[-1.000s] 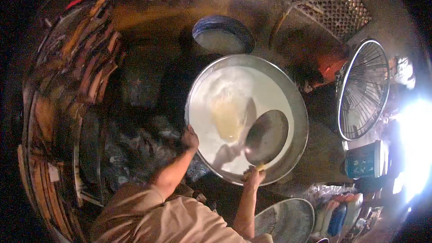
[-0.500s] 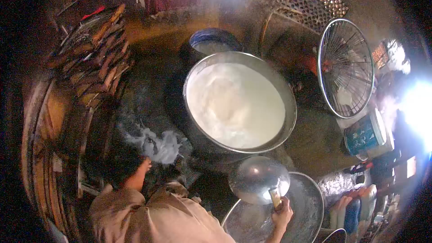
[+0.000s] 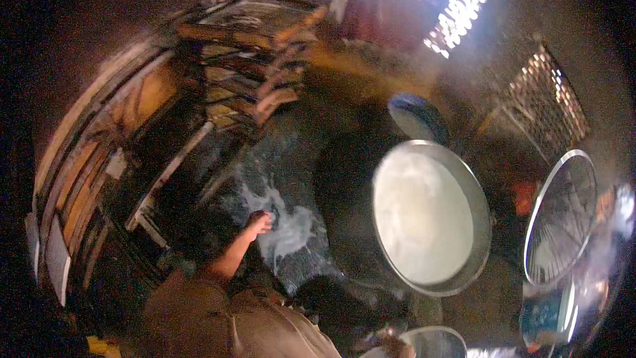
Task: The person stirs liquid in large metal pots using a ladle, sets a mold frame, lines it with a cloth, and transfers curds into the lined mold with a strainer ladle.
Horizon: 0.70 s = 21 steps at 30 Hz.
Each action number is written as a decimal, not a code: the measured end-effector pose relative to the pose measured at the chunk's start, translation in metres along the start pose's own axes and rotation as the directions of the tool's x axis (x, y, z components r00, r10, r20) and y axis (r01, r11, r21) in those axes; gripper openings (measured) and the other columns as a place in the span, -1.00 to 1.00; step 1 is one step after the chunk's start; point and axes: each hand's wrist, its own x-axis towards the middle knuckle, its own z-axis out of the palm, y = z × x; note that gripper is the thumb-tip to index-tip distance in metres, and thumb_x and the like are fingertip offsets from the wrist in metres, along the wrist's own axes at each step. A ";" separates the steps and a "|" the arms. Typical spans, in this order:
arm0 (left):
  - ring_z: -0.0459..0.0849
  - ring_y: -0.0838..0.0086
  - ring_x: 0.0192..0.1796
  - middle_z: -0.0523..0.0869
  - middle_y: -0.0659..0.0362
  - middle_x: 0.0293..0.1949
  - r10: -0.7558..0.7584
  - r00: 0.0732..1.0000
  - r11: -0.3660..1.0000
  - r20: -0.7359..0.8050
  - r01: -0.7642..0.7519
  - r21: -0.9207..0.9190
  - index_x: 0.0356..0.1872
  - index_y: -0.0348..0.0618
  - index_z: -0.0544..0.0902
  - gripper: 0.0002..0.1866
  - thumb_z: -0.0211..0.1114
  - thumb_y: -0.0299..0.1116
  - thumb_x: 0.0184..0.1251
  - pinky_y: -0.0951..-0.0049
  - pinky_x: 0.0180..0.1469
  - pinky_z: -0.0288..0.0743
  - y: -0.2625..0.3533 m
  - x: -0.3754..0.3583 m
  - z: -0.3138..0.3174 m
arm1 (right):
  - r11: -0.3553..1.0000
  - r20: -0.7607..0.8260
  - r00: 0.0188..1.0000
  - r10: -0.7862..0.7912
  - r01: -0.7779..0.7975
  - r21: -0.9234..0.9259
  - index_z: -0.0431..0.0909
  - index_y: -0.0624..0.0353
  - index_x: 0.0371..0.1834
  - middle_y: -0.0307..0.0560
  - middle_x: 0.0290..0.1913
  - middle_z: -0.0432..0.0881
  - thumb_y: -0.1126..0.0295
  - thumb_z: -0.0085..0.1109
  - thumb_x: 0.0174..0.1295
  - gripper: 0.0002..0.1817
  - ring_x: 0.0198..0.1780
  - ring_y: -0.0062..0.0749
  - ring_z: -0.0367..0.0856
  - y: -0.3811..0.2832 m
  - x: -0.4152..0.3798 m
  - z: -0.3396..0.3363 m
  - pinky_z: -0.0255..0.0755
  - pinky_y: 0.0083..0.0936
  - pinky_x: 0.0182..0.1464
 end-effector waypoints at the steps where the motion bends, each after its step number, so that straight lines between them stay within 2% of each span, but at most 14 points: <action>1: 0.59 0.53 -0.44 0.64 0.26 -0.29 0.020 1.000 0.998 0.024 -0.019 -0.057 -0.20 0.02 0.57 -0.79 0.20 -0.20 0.16 0.46 -0.45 0.36 0.025 0.005 -0.013 | 0.987 0.011 1.000 0.020 -0.022 0.162 0.61 -0.07 -0.08 0.09 -0.21 0.64 0.00 0.11 0.05 -0.58 -0.13 0.07 0.59 0.040 0.020 0.035 0.44 -0.05 -0.13; 2: 0.58 0.56 -0.46 0.64 0.29 -0.33 0.068 0.998 0.992 0.007 -0.067 -0.105 -0.24 0.02 0.58 -0.81 0.21 -0.20 0.15 0.49 -0.45 0.37 0.037 0.022 -0.026 | 0.940 0.031 0.999 0.036 -0.044 0.338 0.60 -0.09 -0.04 0.09 -0.17 0.64 -0.11 0.09 0.12 -0.53 -0.09 0.09 0.58 0.071 0.045 0.062 0.43 -0.02 -0.09; 5: 0.55 0.62 -0.52 0.64 0.29 -0.41 0.159 0.987 0.942 -0.030 -0.160 -0.295 -0.24 -0.05 0.58 -0.80 0.25 -0.26 0.12 0.67 -0.53 0.31 0.095 0.063 -0.079 | 0.970 -0.016 0.999 -0.045 0.040 -0.241 0.58 -0.07 -0.01 0.07 -0.07 0.62 0.00 0.16 0.08 -0.56 -0.03 0.10 0.54 -0.028 0.081 0.024 0.43 -0.07 -0.06; 8: 0.53 0.66 -0.55 0.62 0.30 -0.45 0.317 0.940 0.868 -0.124 -0.341 -0.360 -0.22 -0.07 0.59 -0.82 0.25 -0.32 0.15 0.70 -0.57 0.29 0.155 0.102 -0.108 | 0.899 -0.413 0.799 -0.437 0.385 -0.207 0.49 -0.01 0.12 0.06 0.10 0.53 0.02 0.23 0.00 -0.42 0.10 0.02 0.47 -0.084 0.141 0.044 0.38 -0.09 0.06; 12: 0.54 0.66 -0.51 0.59 0.30 -0.44 0.436 0.898 0.781 -0.060 -0.411 -0.471 -0.20 -0.09 0.58 -0.83 0.27 -0.38 0.18 0.68 -0.56 0.32 0.278 0.113 -0.098 | 0.969 -0.294 0.952 0.079 -0.004 0.246 0.60 0.10 -0.30 0.05 -0.39 0.66 0.34 0.15 -0.11 -0.75 -0.35 -0.14 0.64 -0.126 0.238 0.117 0.48 -0.21 -0.32; 13: 0.53 0.66 -0.51 0.59 0.31 -0.43 0.486 0.871 0.719 -0.075 -0.447 -0.533 -0.17 -0.11 0.57 -0.79 0.27 -0.38 0.17 0.69 -0.57 0.30 0.307 0.126 -0.090 | 0.954 -0.192 0.981 0.023 0.036 0.298 0.56 0.19 -0.42 -0.04 -0.39 0.67 0.35 0.10 -0.01 -0.84 -0.46 -0.27 0.57 -0.103 0.270 0.154 0.46 -0.30 -0.37; 14: 0.53 0.67 -0.50 0.59 0.32 -0.43 0.535 0.840 0.648 -0.093 -0.479 -0.592 -0.13 -0.12 0.56 -0.75 0.28 -0.38 0.15 0.70 -0.59 0.28 0.336 0.140 -0.081 | 0.749 -0.123 0.989 0.086 0.017 0.662 0.57 0.19 -0.43 -0.06 -0.37 0.67 0.35 0.10 0.00 -0.84 -0.45 -0.28 0.57 -0.089 0.303 0.196 0.46 -0.32 -0.37; 15: 0.57 0.59 -0.37 0.60 0.26 -0.32 0.548 0.830 0.680 -0.106 -0.515 -0.522 -0.04 -0.15 0.52 -0.65 0.29 -0.33 0.14 0.61 -0.49 0.37 0.369 0.144 -0.073 | 0.418 -0.030 0.993 0.115 -0.021 0.908 0.58 0.19 -0.44 -0.09 -0.35 0.68 0.34 0.11 0.01 -0.84 -0.44 -0.30 0.57 -0.087 0.330 0.226 0.46 -0.34 -0.36; 16: 0.60 0.51 -0.24 0.61 0.20 -0.20 0.562 0.819 0.706 -0.117 -0.548 -0.449 0.06 -0.18 0.48 -0.54 0.31 -0.28 0.12 0.51 -0.39 0.46 0.402 0.149 -0.065 | 0.017 0.069 0.992 0.106 -0.071 0.997 0.58 0.20 -0.45 -0.12 -0.33 0.68 0.34 0.11 0.01 -0.84 -0.42 -0.31 0.57 -0.093 0.347 0.237 0.47 -0.36 -0.36; 17: 0.60 0.50 -0.23 0.60 0.20 -0.20 0.566 0.811 0.709 -0.150 -0.571 -0.414 0.05 -0.18 0.48 -0.55 0.30 -0.28 0.12 0.51 -0.36 0.45 0.432 0.158 -0.054 | -0.017 0.220 0.958 0.185 -0.221 0.975 0.59 0.21 -0.52 -0.10 -0.28 0.68 0.28 0.12 0.04 -0.79 -0.26 -0.35 0.63 -0.139 0.339 0.217 0.49 -0.34 -0.29; 18: 0.60 0.49 -0.22 0.60 0.19 -0.19 0.567 0.798 0.702 -0.202 -0.597 -0.387 0.05 -0.18 0.48 -0.56 0.29 -0.29 0.12 0.50 -0.34 0.45 0.456 0.168 -0.046 | 0.169 0.162 0.976 0.142 -0.185 0.968 0.60 0.20 -0.53 -0.08 -0.30 0.67 0.28 0.12 0.03 -0.79 -0.28 -0.35 0.63 -0.176 0.351 0.205 0.48 -0.35 -0.30; 19: 0.59 0.48 -0.20 0.60 0.19 -0.19 0.562 0.787 0.702 -0.255 -0.617 -0.357 0.04 -0.17 0.48 -0.57 0.28 -0.30 0.12 0.49 -0.32 0.44 0.479 0.179 -0.037 | 0.527 -0.032 0.999 -0.004 0.029 0.849 0.60 0.20 -0.54 -0.07 -0.31 0.67 0.28 0.12 0.02 -0.79 -0.31 -0.34 0.62 -0.198 0.362 0.196 0.47 -0.35 -0.32; 20: 0.59 0.47 -0.19 0.60 0.18 -0.18 0.553 0.776 0.700 -0.302 -0.630 -0.336 0.04 -0.17 0.48 -0.57 0.27 -0.30 0.13 0.48 -0.29 0.44 0.500 0.189 -0.030 | 0.805 -0.245 0.942 -0.231 0.326 0.495 0.60 0.20 -0.55 -0.05 -0.33 0.66 0.29 0.12 0.01 -0.80 -0.34 -0.34 0.61 -0.215 0.369 0.185 0.47 -0.36 -0.33; 21: 0.58 0.46 -0.18 0.60 0.18 -0.17 0.542 0.767 0.702 -0.344 -0.638 -0.315 0.03 -0.17 0.48 -0.58 0.26 -0.31 0.13 0.47 -0.27 0.43 0.517 0.198 -0.023 | 0.833 -0.358 0.841 -0.405 0.501 0.235 0.60 0.19 -0.56 -0.03 -0.34 0.66 0.29 0.12 0.01 -0.80 -0.36 -0.34 0.61 -0.226 0.377 0.180 0.46 -0.36 -0.35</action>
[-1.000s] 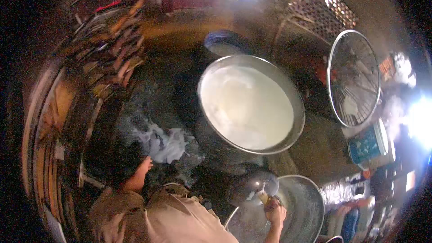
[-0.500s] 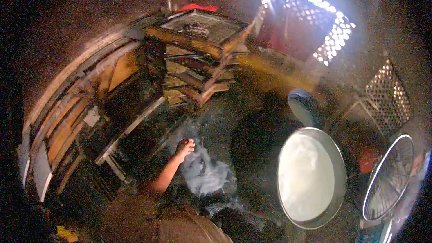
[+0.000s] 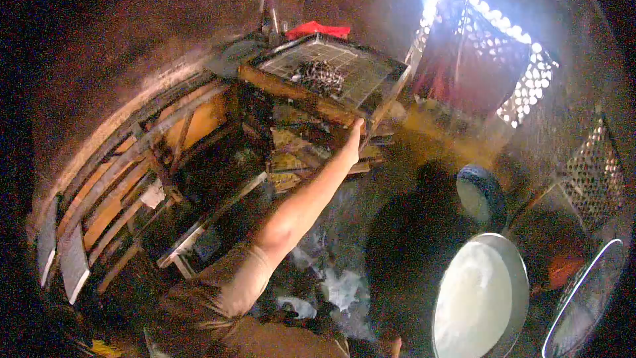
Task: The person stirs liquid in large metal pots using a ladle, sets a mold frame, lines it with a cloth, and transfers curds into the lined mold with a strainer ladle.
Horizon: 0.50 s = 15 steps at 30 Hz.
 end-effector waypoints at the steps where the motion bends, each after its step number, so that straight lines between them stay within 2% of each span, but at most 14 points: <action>1: 0.58 0.45 -0.17 0.60 0.17 -0.17 0.011 0.999 1.000 -0.032 -0.010 0.013 0.03 -0.17 0.48 -0.59 0.26 -0.31 0.13 0.47 -0.25 0.43 0.003 0.012 0.014 | 0.986 -0.036 0.990 -0.135 0.131 -0.103 0.60 0.19 -0.56 -0.02 -0.36 0.66 0.29 0.12 0.00 -0.80 -0.39 -0.33 0.60 -0.010 0.017 0.002 0.45 -0.37 -0.37; 2: 0.58 0.44 -0.16 0.59 0.17 -0.16 0.021 0.998 0.999 -0.059 -0.020 0.029 0.02 -0.17 0.48 -0.60 0.25 -0.32 0.13 0.46 -0.22 0.42 0.006 0.024 0.026 | 0.989 0.020 0.990 0.139 -0.140 0.054 0.59 0.20 -0.57 -0.01 -0.40 0.64 0.30 0.13 -0.02 -0.81 -0.42 -0.31 0.58 -0.022 0.030 0.005 0.44 -0.36 -0.38; 3: 0.57 0.43 -0.15 0.59 0.16 -0.16 0.030 0.997 0.999 -0.077 -0.027 0.043 0.02 -0.17 0.48 -0.60 0.24 -0.32 0.13 0.45 -0.20 0.42 0.003 0.033 0.034 | 0.896 0.119 0.914 0.387 -0.403 0.184 0.58 0.21 -0.57 -0.01 -0.44 0.63 0.31 0.14 -0.04 -0.82 -0.45 -0.29 0.57 -0.033 0.046 0.003 0.42 -0.35 -0.39; 4: 0.57 0.42 -0.14 0.59 0.16 -0.15 0.034 0.995 0.998 -0.099 -0.028 0.056 0.01 -0.17 0.48 -0.61 0.23 -0.33 0.13 0.44 -0.18 0.41 0.002 0.042 0.046 | 0.944 0.072 0.942 0.329 -0.329 -0.005 0.53 0.25 -0.57 -0.04 -0.56 0.54 0.32 0.14 -0.05 -0.81 -0.50 -0.24 0.52 -0.029 0.066 0.008 0.38 -0.32 -0.42; 7: 0.56 0.39 -0.10 0.59 0.14 -0.13 0.055 0.989 0.995 -0.135 -0.043 0.091 0.00 -0.17 0.48 -0.63 0.21 -0.35 0.14 0.42 -0.11 0.40 -0.008 0.054 0.061 | 0.982 -0.037 0.985 0.169 -0.172 -0.079 0.53 0.27 -0.50 -0.05 -0.62 0.47 0.32 0.14 -0.05 -0.80 -0.58 -0.30 0.41 -0.030 0.147 0.032 0.34 -0.36 -0.49; 8: 0.56 0.38 -0.09 0.58 0.14 -0.13 0.064 0.988 0.994 -0.140 -0.050 0.101 -0.01 -0.17 0.48 -0.64 0.20 -0.35 0.14 0.41 -0.08 0.39 -0.012 0.059 0.058 | 0.943 0.226 0.925 0.304 -0.258 -0.212 0.59 0.27 -0.39 -0.04 -0.54 0.56 0.34 0.13 -0.01 -0.79 -0.50 -0.40 0.47 -0.029 0.184 0.028 0.39 -0.43 -0.42; 9: 0.55 0.37 -0.08 0.58 0.13 -0.12 0.081 0.987 0.992 -0.135 -0.067 0.106 -0.01 -0.17 0.48 -0.65 0.19 -0.36 0.14 0.40 -0.06 0.39 -0.015 0.061 0.054 | 0.876 0.174 0.950 0.261 -0.308 0.370 0.60 0.27 -0.35 -0.09 -0.51 0.58 0.35 0.11 0.03 -0.79 -0.49 -0.42 0.47 -0.049 0.213 0.037 0.40 -0.43 -0.40; 10: 0.55 0.36 -0.07 0.58 0.13 -0.12 0.101 0.987 0.990 -0.124 -0.087 0.115 -0.02 -0.17 0.48 -0.65 0.18 -0.36 0.14 0.39 -0.04 0.38 -0.016 0.063 0.046 | 0.841 0.139 0.979 0.149 -0.199 0.503 0.60 0.28 -0.30 -0.14 -0.47 0.59 0.36 0.09 0.07 -0.78 -0.47 -0.43 0.47 -0.091 0.250 0.029 0.41 -0.44 -0.39; 11: 0.55 0.35 -0.06 0.58 0.12 -0.11 0.118 0.987 0.987 -0.106 -0.105 0.121 -0.02 -0.17 0.48 -0.66 0.17 -0.37 0.15 0.39 -0.01 0.38 -0.019 0.064 0.035 | 0.775 0.101 0.994 0.035 -0.090 0.625 0.60 0.28 -0.26 -0.18 -0.43 0.60 0.37 0.08 0.11 -0.77 -0.46 -0.45 0.48 -0.135 0.287 0.021 0.42 -0.45 -0.38; 12: 0.54 0.34 -0.05 0.58 0.12 -0.11 0.142 0.986 0.984 -0.082 -0.132 0.118 -0.03 -0.16 0.48 -0.67 0.16 -0.37 0.15 0.38 0.01 0.37 -0.017 0.061 0.020 | 0.919 0.146 0.969 -0.201 0.135 0.372 0.58 0.31 -0.21 -0.23 -0.38 0.60 0.39 0.05 0.16 -0.76 -0.44 -0.44 0.48 -0.169 0.322 -0.007 0.41 -0.47 -0.39; 13: 0.54 0.33 -0.04 0.58 0.11 -0.10 0.175 0.983 0.980 -0.052 -0.168 0.107 -0.03 -0.16 0.48 -0.67 0.16 -0.38 0.15 0.37 0.03 0.37 -0.013 0.055 0.001 | 0.874 -0.078 0.934 -0.348 0.354 0.333 0.55 0.29 -0.29 -0.28 -0.44 0.54 0.36 0.02 0.20 -0.79 -0.52 -0.52 0.41 -0.143 0.371 0.014 0.34 -0.54 -0.50; 14: 0.54 0.32 -0.03 0.58 0.11 -0.09 0.219 0.975 0.971 -0.017 -0.217 0.098 -0.04 -0.16 0.48 -0.68 0.15 -0.38 0.15 0.36 0.06 0.36 -0.008 0.046 -0.029 | 0.725 0.164 0.980 -0.110 -0.033 0.688 0.48 0.20 -0.46 -0.32 -0.51 0.46 0.34 0.01 0.21 -0.82 -0.54 -0.62 0.33 -0.188 0.408 -0.019 0.25 -0.59 -0.59; 15: 0.53 0.31 -0.01 0.57 0.10 -0.09 0.289 0.957 0.950 0.034 -0.291 0.110 -0.04 -0.16 0.48 -0.69 0.14 -0.39 0.15 0.36 0.08 0.36 0.001 0.032 -0.071 | 0.733 0.026 0.984 -0.175 0.113 0.671 0.37 0.10 -0.56 -0.37 -0.56 0.36 0.26 0.03 0.21 -0.76 -0.59 -0.68 0.26 -0.201 0.449 -0.024 0.15 -0.59 -0.66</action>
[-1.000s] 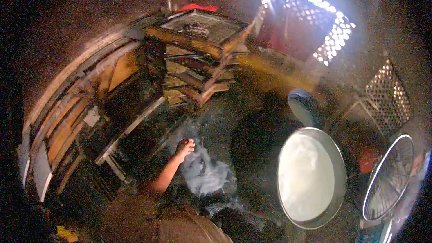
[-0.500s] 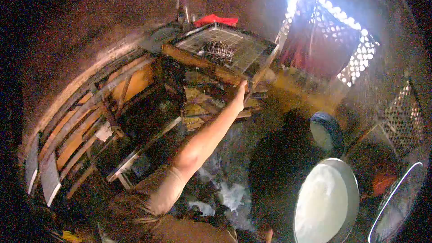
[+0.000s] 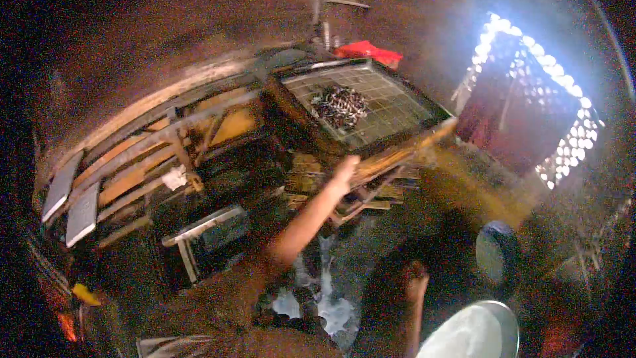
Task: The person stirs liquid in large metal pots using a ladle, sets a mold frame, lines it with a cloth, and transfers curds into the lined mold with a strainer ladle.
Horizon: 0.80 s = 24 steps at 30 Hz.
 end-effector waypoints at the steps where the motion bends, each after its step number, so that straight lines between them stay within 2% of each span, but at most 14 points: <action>1: 0.53 0.30 0.00 0.57 0.10 -0.08 0.120 0.991 0.990 0.066 -0.124 0.063 -0.05 -0.16 0.48 -0.69 0.13 -0.40 0.15 0.35 0.10 0.35 0.010 -0.013 -0.047 | 0.997 0.081 0.996 0.025 -0.031 0.071 0.36 0.09 -0.51 -0.37 -0.57 0.34 0.18 0.04 0.21 -0.74 -0.58 -0.65 0.29 -0.019 0.041 -0.007 0.16 -0.61 -0.65; 3: 0.52 0.28 0.02 0.57 0.09 -0.07 0.387 0.894 0.866 0.224 -0.436 0.244 -0.06 -0.16 0.48 -0.71 0.12 -0.41 0.16 0.33 0.15 0.34 0.040 -0.038 -0.143 | 0.758 0.082 0.922 0.379 -0.360 0.544 0.32 -0.02 0.09 -0.20 -0.06 0.45 -0.11 0.03 0.20 -0.47 -0.31 -0.41 0.46 -0.069 0.092 -0.002 0.37 -0.42 -0.52; 4: 0.52 0.27 0.03 0.57 0.08 -0.06 0.448 0.851 0.790 0.274 -0.520 0.324 -0.06 -0.16 0.48 -0.71 0.11 -0.41 0.16 0.32 0.17 0.33 0.059 -0.052 -0.192 | 0.756 0.151 0.896 0.418 -0.435 0.489 0.37 -0.16 0.07 -0.20 -0.06 0.52 -0.28 -0.06 0.15 -0.42 -0.22 -0.24 0.54 -0.112 0.109 0.004 0.52 -0.25 -0.46; 6: 0.55 0.36 -0.24 0.58 0.15 -0.30 -0.073 0.997 0.996 -0.024 0.071 -0.057 -0.33 -0.12 0.52 -0.87 0.17 -0.37 0.08 0.37 -0.12 0.39 0.110 -0.080 -0.263 | 0.701 0.419 0.820 0.390 -0.560 0.443 0.25 -0.09 0.29 -0.05 0.16 0.45 -0.35 -0.17 0.16 -0.24 0.02 0.00 0.52 -0.131 0.152 0.007 0.56 -0.04 -0.25; 7: 0.56 0.41 -0.37 0.59 0.19 -0.42 -0.245 0.962 0.956 -0.118 0.220 -0.195 -0.47 -0.10 0.54 -0.92 0.20 -0.35 0.04 0.40 -0.27 0.42 0.131 -0.094 -0.287 | 0.686 0.597 0.748 0.290 -0.598 0.415 0.23 0.00 0.30 -0.01 0.20 0.42 -0.36 -0.18 0.16 -0.20 0.06 0.04 0.49 -0.159 0.156 0.023 0.51 0.04 -0.15; 8: 0.58 0.46 -0.51 0.60 0.23 -0.54 -0.366 0.913 0.912 -0.179 0.314 -0.262 -0.60 -0.08 0.56 -0.89 0.23 -0.33 0.00 0.42 -0.42 0.45 0.153 -0.116 -0.308 | 0.674 0.748 0.639 0.179 -0.633 0.380 0.21 0.10 0.31 0.03 0.24 0.38 -0.36 -0.18 0.15 -0.15 0.11 0.09 0.47 -0.181 0.158 0.043 0.46 0.12 -0.04; 10: 0.58 0.47 -0.41 0.63 0.20 -0.47 -0.515 0.835 0.853 -0.196 0.477 -0.211 -0.61 -0.15 0.60 -0.91 0.26 -0.38 -0.06 0.42 -0.32 0.46 0.178 -0.172 -0.354 | 0.774 0.786 0.597 0.160 -0.570 0.276 0.35 0.23 0.18 0.03 0.16 0.44 -0.19 -0.01 0.15 -0.26 0.13 -0.01 0.42 -0.172 0.175 0.064 0.31 -0.06 0.17; 12: 0.58 0.45 -0.30 0.65 0.16 -0.41 -0.519 0.829 0.808 -0.206 0.555 0.197 -0.49 -0.23 0.65 -0.83 0.28 -0.34 -0.06 0.39 -0.27 0.45 0.215 -0.241 -0.355 | 0.961 0.495 0.839 0.226 -0.274 0.026 0.49 0.19 0.06 -0.03 0.09 0.48 -0.03 0.24 0.06 -0.39 0.14 -0.27 0.38 -0.189 0.163 0.104 0.26 -0.28 0.22; 14: 0.59 0.41 -0.20 0.66 0.10 -0.38 -0.713 0.625 0.701 -0.318 0.656 -0.281 -0.37 -0.24 0.66 -0.74 0.31 -0.27 -0.04 0.34 -0.13 0.45 0.216 -0.262 -0.354 | 0.835 0.658 0.657 0.368 -0.545 0.076 0.47 0.18 0.09 -0.12 0.09 0.47 0.09 0.29 0.00 -0.40 0.14 -0.38 0.34 -0.190 0.158 0.146 0.27 -0.34 0.19; 15: 0.57 0.36 -0.09 0.65 0.07 -0.26 -0.184 0.956 0.949 -0.228 0.233 0.211 -0.25 -0.22 0.63 -0.66 0.31 -0.22 -0.04 0.32 -0.02 0.41 0.187 -0.267 -0.395 | 0.824 0.679 0.626 0.383 -0.564 0.054 0.46 0.17 0.10 -0.13 0.08 0.47 0.10 0.29 -0.01 -0.40 0.13 -0.38 0.35 -0.187 0.156 0.169 0.28 -0.34 0.18; 16: 0.55 0.30 -0.06 0.62 0.05 -0.20 -0.120 0.963 0.936 -0.242 0.191 0.295 -0.20 -0.21 0.61 -0.60 0.32 -0.19 -0.07 0.29 0.01 0.40 0.170 -0.267 -0.427 | 0.835 0.689 0.620 0.376 -0.549 0.037 0.45 0.17 0.11 -0.13 0.08 0.47 0.11 0.29 -0.01 -0.39 0.12 -0.38 0.35 -0.180 0.153 0.193 0.28 -0.33 0.17; 19: 0.49 0.11 0.05 0.55 0.02 -0.03 -0.507 0.659 0.730 -0.555 0.671 0.129 -0.03 -0.18 0.53 -0.43 0.35 -0.11 -0.13 0.19 0.09 0.34 0.106 -0.260 -0.492 | 0.890 0.708 0.622 0.335 -0.455 -0.021 0.43 0.16 0.13 -0.14 0.06 0.48 0.14 0.29 -0.02 -0.38 0.09 -0.37 0.37 -0.164 0.148 0.262 0.30 -0.33 0.15; 21: 0.45 -0.02 0.12 0.50 0.00 0.09 -0.684 0.450 0.548 -0.573 0.836 0.002 0.08 -0.16 0.48 -0.31 0.37 -0.06 -0.17 0.13 0.15 0.31 0.039 -0.270 -0.554 | 0.912 0.709 0.617 0.341 -0.400 -0.091 0.42 0.16 0.15 -0.14 0.06 0.48 0.17 0.29 -0.02 -0.38 0.07 -0.37 0.38 -0.150 0.137 0.315 0.31 -0.32 0.13; 24: 0.56 0.32 -0.05 0.62 0.13 -0.13 -0.528 0.821 0.849 -0.218 0.522 -0.089 -0.22 -0.14 0.62 -0.59 0.35 -0.18 -0.17 0.37 -0.02 0.39 -0.239 -0.331 -0.709 | 0.928 0.709 0.604 0.365 -0.301 -0.222 0.40 0.15 0.17 -0.15 0.04 0.48 0.20 0.29 -0.03 -0.36 0.04 -0.36 0.40 -0.119 0.150 0.373 0.33 -0.31 0.10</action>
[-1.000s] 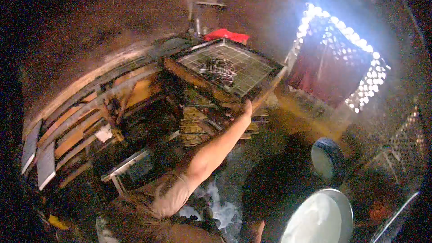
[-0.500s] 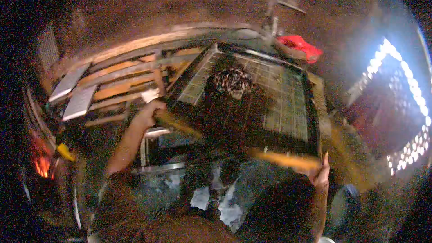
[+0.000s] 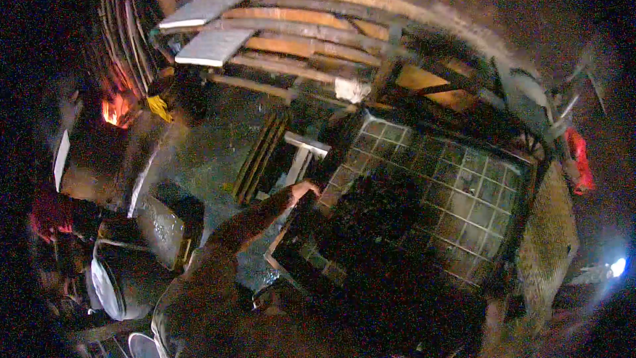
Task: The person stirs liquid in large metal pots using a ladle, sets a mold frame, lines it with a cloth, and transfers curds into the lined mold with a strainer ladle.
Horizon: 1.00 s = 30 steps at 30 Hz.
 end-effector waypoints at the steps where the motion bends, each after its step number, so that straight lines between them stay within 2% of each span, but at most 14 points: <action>1: 0.55 0.33 -0.09 0.61 0.15 -0.17 -0.041 0.999 0.998 -0.035 0.040 -0.041 -0.27 -0.14 0.61 -0.63 0.34 -0.20 -0.16 0.37 -0.04 0.39 -0.014 -0.009 0.001 | 0.999 0.001 1.000 0.005 -0.005 -0.037 0.39 0.15 0.18 -0.16 0.04 0.49 0.21 0.29 -0.03 -0.36 0.03 -0.36 0.40 0.007 0.013 0.005 0.34 -0.31 0.10; 5: 0.53 0.37 -0.23 0.56 0.21 -0.34 -0.224 0.960 0.960 -0.165 0.188 -0.209 -0.45 -0.12 0.59 -0.79 0.28 -0.26 -0.14 0.38 -0.14 0.38 -0.040 -0.039 -0.012 | 0.975 0.059 0.994 0.090 -0.076 -0.208 0.36 0.14 0.21 -0.17 0.02 0.49 0.26 0.29 -0.04 -0.34 -0.01 -0.36 0.42 0.057 0.094 0.045 0.36 -0.30 0.06; 9: 0.48 0.34 -0.17 0.51 0.18 -0.26 -0.366 0.888 0.913 -0.277 0.284 -0.293 -0.37 -0.13 0.55 -0.72 0.30 -0.24 -0.14 0.33 -0.10 0.37 -0.036 -0.051 -0.047 | 0.942 0.121 0.985 0.124 -0.079 -0.325 0.33 0.13 0.24 -0.18 0.01 0.50 0.30 0.29 -0.06 -0.31 -0.05 -0.35 0.45 0.133 0.165 0.107 0.39 -0.29 0.03; 12: 0.45 0.31 -0.12 0.47 0.16 -0.21 -0.426 0.828 0.891 -0.364 0.314 -0.329 -0.31 -0.13 0.52 -0.67 0.32 -0.23 -0.13 0.29 -0.08 0.36 -0.033 -0.054 -0.067 | 0.933 0.169 0.981 0.098 -0.032 -0.358 0.31 0.12 0.26 -0.19 -0.01 0.50 0.33 0.29 -0.06 -0.29 -0.08 -0.34 0.46 0.194 0.215 0.154 0.41 -0.28 0.01; 13: 0.43 0.30 -0.10 0.46 0.15 -0.19 -0.442 0.806 0.885 -0.394 0.319 -0.339 -0.29 -0.13 0.51 -0.65 0.32 -0.22 -0.13 0.28 -0.07 0.36 -0.033 -0.055 -0.073 | 0.924 0.167 0.977 0.135 -0.063 -0.377 0.30 0.12 0.27 -0.19 0.00 0.50 0.34 0.28 -0.06 -0.29 -0.07 -0.34 0.46 0.210 0.226 0.168 0.40 -0.28 0.01; 21: 0.34 0.23 0.03 0.35 0.09 -0.04 -0.468 0.687 0.882 -0.556 0.324 -0.342 -0.13 -0.15 0.44 -0.50 0.37 -0.18 -0.13 0.17 -0.01 0.35 -0.037 -0.060 -0.116 | 0.877 0.124 0.936 0.330 -0.256 -0.408 0.25 0.12 0.29 -0.15 0.05 0.47 0.37 0.24 0.00 -0.30 0.00 -0.30 0.45 0.326 0.267 0.253 0.38 -0.28 0.05; 30: 0.24 0.15 0.18 0.23 0.03 0.13 -0.439 0.627 0.899 -0.644 0.308 -0.312 0.04 -0.16 0.35 -0.33 0.42 -0.14 -0.12 0.05 0.06 0.33 -0.050 -0.041 -0.113 | 0.841 0.065 0.895 0.441 -0.387 -0.378 0.19 0.13 0.32 -0.10 0.11 0.44 0.40 0.19 0.07 -0.32 0.08 -0.26 0.43 0.388 0.282 0.302 0.36 -0.27 0.09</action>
